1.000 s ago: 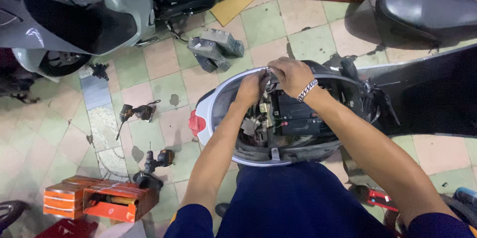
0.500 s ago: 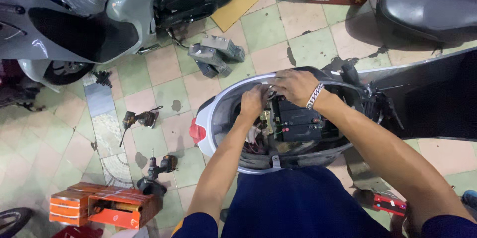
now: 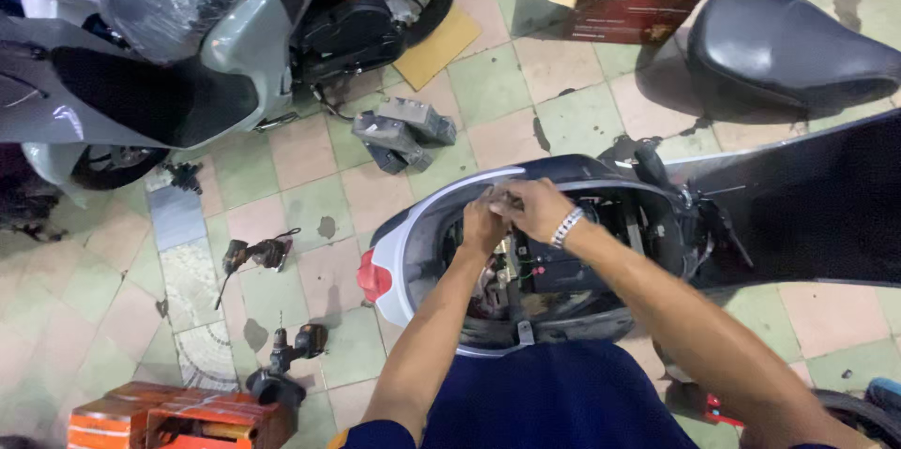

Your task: The person works on the rear section of a scooter with the seat removed, using a screwdriver to tighten screws on the taillight assembly and internal components. They also use a power drill to work on the underside of the scooter's body.

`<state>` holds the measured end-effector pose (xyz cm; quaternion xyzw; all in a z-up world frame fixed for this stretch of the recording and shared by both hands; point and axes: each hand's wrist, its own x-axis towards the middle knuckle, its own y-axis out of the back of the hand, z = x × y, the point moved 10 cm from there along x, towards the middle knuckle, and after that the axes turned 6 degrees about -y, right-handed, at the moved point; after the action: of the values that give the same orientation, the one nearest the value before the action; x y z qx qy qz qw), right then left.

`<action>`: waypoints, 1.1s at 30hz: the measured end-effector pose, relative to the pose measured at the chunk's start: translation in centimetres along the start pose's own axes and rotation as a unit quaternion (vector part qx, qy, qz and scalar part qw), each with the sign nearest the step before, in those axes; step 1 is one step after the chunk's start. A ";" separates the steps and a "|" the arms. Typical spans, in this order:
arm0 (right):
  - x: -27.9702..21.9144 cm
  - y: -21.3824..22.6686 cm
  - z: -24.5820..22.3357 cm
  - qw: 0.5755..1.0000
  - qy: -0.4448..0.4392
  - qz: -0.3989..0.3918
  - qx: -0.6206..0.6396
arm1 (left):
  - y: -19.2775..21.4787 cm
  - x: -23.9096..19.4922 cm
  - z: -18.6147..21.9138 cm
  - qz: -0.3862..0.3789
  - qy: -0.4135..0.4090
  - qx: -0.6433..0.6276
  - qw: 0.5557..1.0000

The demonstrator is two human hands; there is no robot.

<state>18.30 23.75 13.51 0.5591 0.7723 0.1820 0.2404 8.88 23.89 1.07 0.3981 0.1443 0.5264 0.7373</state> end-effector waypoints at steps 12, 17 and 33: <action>1.9 -1.2 -2.0 0.965 0.106 -0.017 -0.238 | -1.0 -0.7 -1.4 -0.054 0.083 0.002 0.995; 4.6 -1.7 6.2 0.992 -0.125 0.013 -0.004 | 0.4 -0.3 -0.2 0.009 0.076 -0.009 0.997; 1.9 0.4 1.4 0.998 -0.014 -0.024 0.056 | -2.3 0.9 -2.2 -0.138 0.023 -0.034 0.990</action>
<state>18.92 25.70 12.26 0.5552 0.7911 0.1248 0.2243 9.39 25.36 -1.81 0.3369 0.1971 0.4333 0.8124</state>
